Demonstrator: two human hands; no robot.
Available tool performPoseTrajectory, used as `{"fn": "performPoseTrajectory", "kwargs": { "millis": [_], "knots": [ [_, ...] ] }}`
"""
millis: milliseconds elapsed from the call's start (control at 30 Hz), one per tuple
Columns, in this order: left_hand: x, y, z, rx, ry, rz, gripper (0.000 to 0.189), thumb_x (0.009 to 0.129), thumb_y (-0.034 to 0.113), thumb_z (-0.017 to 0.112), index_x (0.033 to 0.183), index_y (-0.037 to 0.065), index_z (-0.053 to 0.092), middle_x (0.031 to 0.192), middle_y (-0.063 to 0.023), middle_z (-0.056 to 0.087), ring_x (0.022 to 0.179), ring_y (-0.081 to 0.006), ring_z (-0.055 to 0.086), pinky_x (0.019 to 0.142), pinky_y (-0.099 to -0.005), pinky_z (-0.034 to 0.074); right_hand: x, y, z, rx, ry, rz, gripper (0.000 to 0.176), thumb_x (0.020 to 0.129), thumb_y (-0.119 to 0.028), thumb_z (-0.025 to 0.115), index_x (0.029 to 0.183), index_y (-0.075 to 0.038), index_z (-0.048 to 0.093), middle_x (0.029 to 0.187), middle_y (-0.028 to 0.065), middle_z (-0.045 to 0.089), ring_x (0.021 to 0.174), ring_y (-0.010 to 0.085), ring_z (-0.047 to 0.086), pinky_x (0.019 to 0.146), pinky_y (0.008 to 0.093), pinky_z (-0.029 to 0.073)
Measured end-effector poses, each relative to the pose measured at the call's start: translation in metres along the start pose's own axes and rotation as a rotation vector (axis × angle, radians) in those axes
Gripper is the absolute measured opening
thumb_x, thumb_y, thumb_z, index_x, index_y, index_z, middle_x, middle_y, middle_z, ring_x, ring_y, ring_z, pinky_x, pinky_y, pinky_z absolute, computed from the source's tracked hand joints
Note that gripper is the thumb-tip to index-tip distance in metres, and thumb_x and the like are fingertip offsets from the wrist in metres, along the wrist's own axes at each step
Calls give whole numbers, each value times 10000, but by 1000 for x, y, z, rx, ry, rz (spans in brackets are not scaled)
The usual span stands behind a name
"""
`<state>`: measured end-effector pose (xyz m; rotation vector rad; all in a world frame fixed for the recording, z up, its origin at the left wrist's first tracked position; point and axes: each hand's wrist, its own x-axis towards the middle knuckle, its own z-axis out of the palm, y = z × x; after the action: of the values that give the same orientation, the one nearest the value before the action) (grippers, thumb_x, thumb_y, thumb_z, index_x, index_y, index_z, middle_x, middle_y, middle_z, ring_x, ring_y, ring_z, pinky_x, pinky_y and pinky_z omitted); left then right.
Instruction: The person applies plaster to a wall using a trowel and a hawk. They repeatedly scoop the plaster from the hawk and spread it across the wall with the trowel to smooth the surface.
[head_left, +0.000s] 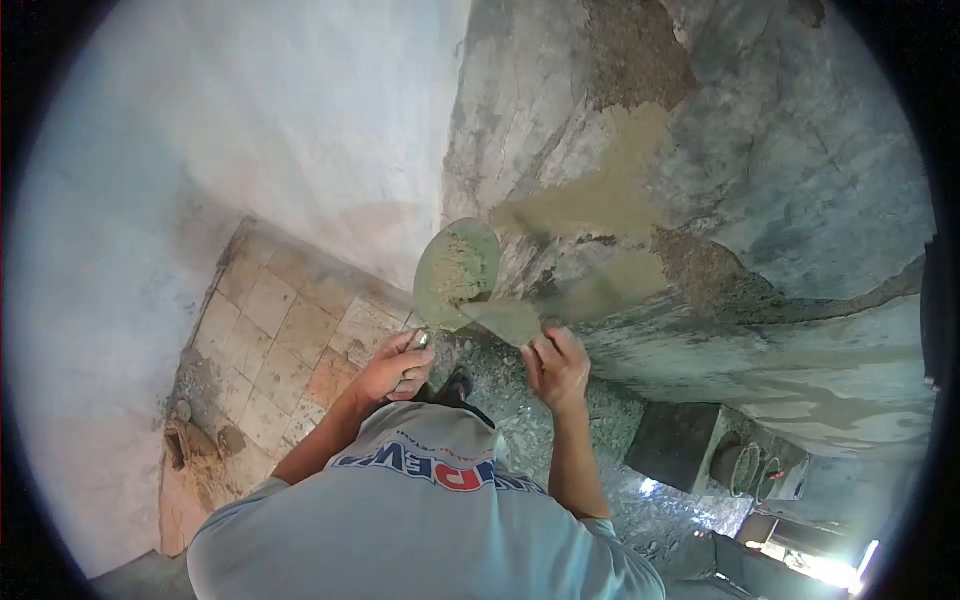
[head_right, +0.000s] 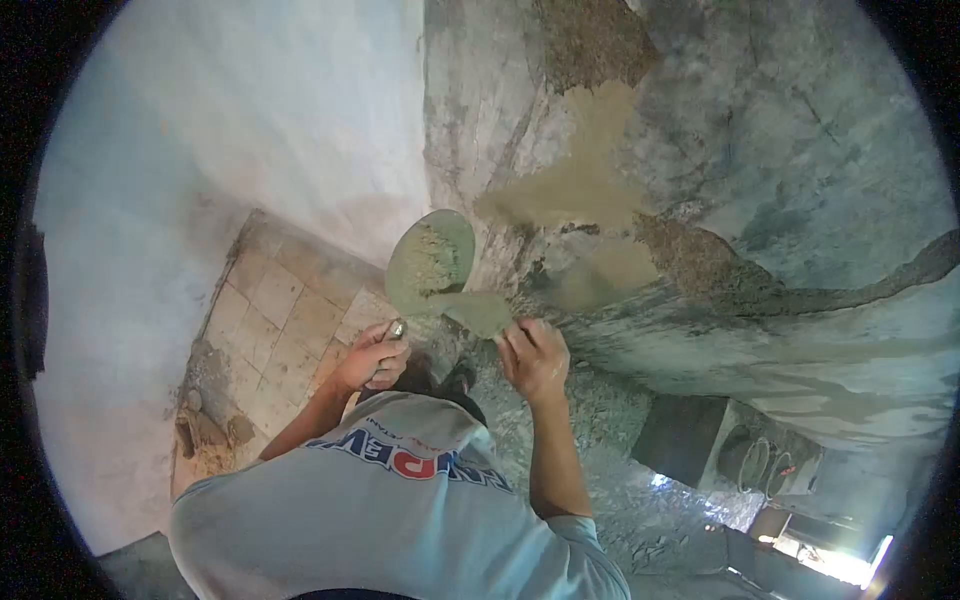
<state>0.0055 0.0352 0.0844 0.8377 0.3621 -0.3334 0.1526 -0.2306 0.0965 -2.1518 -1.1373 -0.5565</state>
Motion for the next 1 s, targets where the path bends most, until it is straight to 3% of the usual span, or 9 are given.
{"fn": "performPoseTrajectory", "kwargs": {
  "millis": [33,333,500,700,800,1000],
  "knots": [
    [0,5,2,-8,21,12,138,1009,131,616,946,140,494,623,74,370,437,-32,349,351,-214,248,4,-7,-1,2,-39,42,218,765,-109,821,934,-60,691,992,127,659,850,338,654,742,428,523],
    [18,40,-19,157,26,168,168,980,101,659,962,126,494,664,69,405,490,-42,390,421,-240,299,43,-41,14,-12,-162,26,231,786,-122,819,966,-59,689,956,98,660,803,329,657,716,418,517],
    [42,31,-53,368,60,385,179,954,91,697,960,98,518,711,64,435,543,-45,418,462,-251,329,51,-51,40,-82,-135,102,213,811,-152,808,967,-82,682,928,77,645,755,294,655,652,407,514],
    [41,37,-61,300,3,290,176,946,98,701,954,92,526,718,63,438,570,-34,416,482,-237,325,64,-42,59,-149,-15,88,200,803,-175,811,941,-88,696,936,62,645,764,274,660,656,394,514],
    [54,40,-66,468,-26,473,156,957,91,688,959,97,532,705,67,437,546,-35,417,463,-245,320,70,-40,59,-180,40,89,207,784,-163,812,935,-80,698,966,72,651,788,285,660,681,394,513],
    [45,63,-54,249,-88,265,153,963,71,675,973,93,523,696,58,451,523,-41,418,448,-248,321,81,-25,62,-254,155,34,194,765,-121,801,915,-59,693,1009,130,654,828,330,654,714,408,510]
  ]
}}
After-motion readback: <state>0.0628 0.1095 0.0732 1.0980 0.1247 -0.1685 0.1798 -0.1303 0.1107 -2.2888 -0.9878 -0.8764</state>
